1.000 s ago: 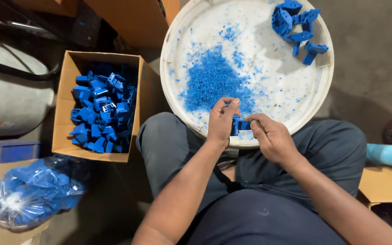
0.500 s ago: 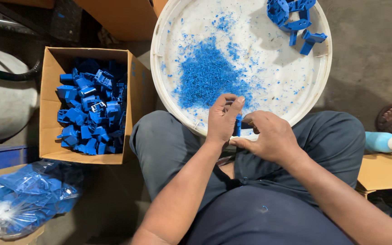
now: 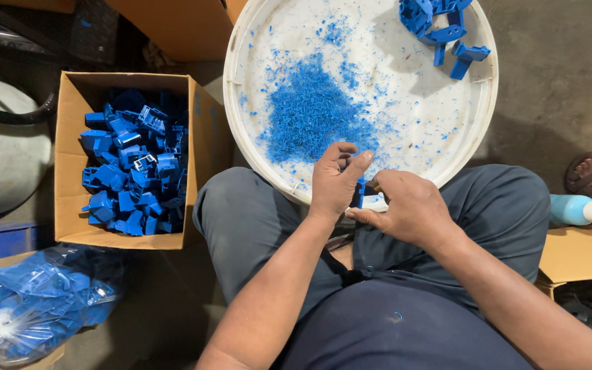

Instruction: The person uses a small tool to scrape and clean blue plastic parts over a white lid, placing the finished pieces into a box.

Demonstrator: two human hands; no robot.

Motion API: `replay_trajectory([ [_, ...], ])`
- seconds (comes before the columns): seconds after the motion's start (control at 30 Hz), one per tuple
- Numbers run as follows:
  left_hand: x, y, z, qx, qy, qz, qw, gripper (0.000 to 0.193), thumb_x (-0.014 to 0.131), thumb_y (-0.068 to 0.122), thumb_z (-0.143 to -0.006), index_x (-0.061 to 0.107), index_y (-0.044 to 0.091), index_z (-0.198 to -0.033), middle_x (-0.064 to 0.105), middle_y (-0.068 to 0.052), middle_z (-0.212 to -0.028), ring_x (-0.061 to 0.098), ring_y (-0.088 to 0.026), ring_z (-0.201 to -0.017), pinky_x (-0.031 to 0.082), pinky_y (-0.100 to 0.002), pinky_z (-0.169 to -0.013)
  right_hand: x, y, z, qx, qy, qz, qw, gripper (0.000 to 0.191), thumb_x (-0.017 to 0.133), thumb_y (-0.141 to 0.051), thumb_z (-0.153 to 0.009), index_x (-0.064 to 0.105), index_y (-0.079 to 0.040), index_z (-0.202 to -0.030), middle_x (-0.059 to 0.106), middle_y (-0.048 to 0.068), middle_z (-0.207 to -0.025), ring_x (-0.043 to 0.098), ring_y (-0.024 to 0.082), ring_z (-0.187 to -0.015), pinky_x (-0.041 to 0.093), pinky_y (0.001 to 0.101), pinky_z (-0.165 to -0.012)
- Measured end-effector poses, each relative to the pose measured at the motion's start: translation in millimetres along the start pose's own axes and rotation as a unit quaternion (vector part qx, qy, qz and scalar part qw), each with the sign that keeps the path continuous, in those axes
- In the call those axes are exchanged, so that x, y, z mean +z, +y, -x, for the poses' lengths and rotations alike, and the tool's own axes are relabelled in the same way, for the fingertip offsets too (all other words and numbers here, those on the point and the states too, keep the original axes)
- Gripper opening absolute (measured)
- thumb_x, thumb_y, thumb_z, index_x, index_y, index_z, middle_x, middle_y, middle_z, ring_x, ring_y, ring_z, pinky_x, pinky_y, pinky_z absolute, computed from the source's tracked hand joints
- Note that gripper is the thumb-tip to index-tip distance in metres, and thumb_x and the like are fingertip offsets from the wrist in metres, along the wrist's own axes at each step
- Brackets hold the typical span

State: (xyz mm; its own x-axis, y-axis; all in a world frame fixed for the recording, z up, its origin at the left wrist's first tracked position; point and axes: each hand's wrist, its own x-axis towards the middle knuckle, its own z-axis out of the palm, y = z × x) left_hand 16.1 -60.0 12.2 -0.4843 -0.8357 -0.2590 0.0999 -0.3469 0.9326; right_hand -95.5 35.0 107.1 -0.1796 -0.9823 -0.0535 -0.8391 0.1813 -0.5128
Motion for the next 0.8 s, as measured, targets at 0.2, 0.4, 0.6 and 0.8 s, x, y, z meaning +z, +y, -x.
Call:
replay_trajectory([
  [0.2, 0, 3, 2, -0.004, -0.007, 0.001, 1.0, 0.038, 0.082, 0.03, -0.087, 0.065, 0.002, -0.106, 0.061, 0.003, -0.074, 0.053, -0.003, -0.066, 0.044, -0.022, -0.056, 7, 4, 2, -0.043, 0.034, 0.014, 0.998, 0.054, 0.081, -0.057, -0.073, 0.069, -0.006, -0.086, 0.07, 0.012, -0.08, 0.069, 0.034, -0.08, 0.053, 0.0455, -0.069],
  [0.4, 0, 5, 2, -0.003, -0.004, -0.008, 1.0, 0.038, 0.083, 0.031, -0.086, 0.064, 0.002, -0.102, 0.061, 0.002, -0.073, 0.053, -0.003, -0.064, 0.043, -0.022, -0.055, 14, 9, 4, -0.046, 0.056, 0.018, 0.997, 0.053, 0.081, -0.056, -0.076, 0.067, -0.005, -0.083, 0.07, 0.011, -0.078, 0.069, 0.034, -0.076, 0.054, 0.045, -0.066],
  [0.6, 0, 3, 2, -0.013, 0.009, -0.006, 1.0, 0.038, 0.083, 0.032, -0.087, 0.063, 0.003, -0.101, 0.064, 0.002, -0.074, 0.053, -0.003, -0.064, 0.042, -0.021, -0.055, 17, 5, 7, -0.066, 0.073, 0.004, 0.995, 0.046, 0.081, -0.053, -0.078, 0.068, -0.008, -0.082, 0.067, 0.008, -0.074, 0.067, 0.031, -0.072, 0.052, 0.0437, -0.063],
  [0.8, 1, 2, 1, -0.036, 0.006, 0.031, 0.999, 0.04, 0.083, 0.031, -0.085, 0.06, 0.003, -0.104, 0.064, 0.002, -0.07, 0.052, -0.002, -0.061, 0.041, -0.021, -0.053, 11, 3, 2, -0.061, 0.082, -0.009, 0.995, 0.053, 0.083, -0.055, -0.072, 0.067, -0.006, -0.085, 0.063, 0.009, -0.072, 0.063, 0.03, -0.068, 0.051, 0.0428, -0.063],
])
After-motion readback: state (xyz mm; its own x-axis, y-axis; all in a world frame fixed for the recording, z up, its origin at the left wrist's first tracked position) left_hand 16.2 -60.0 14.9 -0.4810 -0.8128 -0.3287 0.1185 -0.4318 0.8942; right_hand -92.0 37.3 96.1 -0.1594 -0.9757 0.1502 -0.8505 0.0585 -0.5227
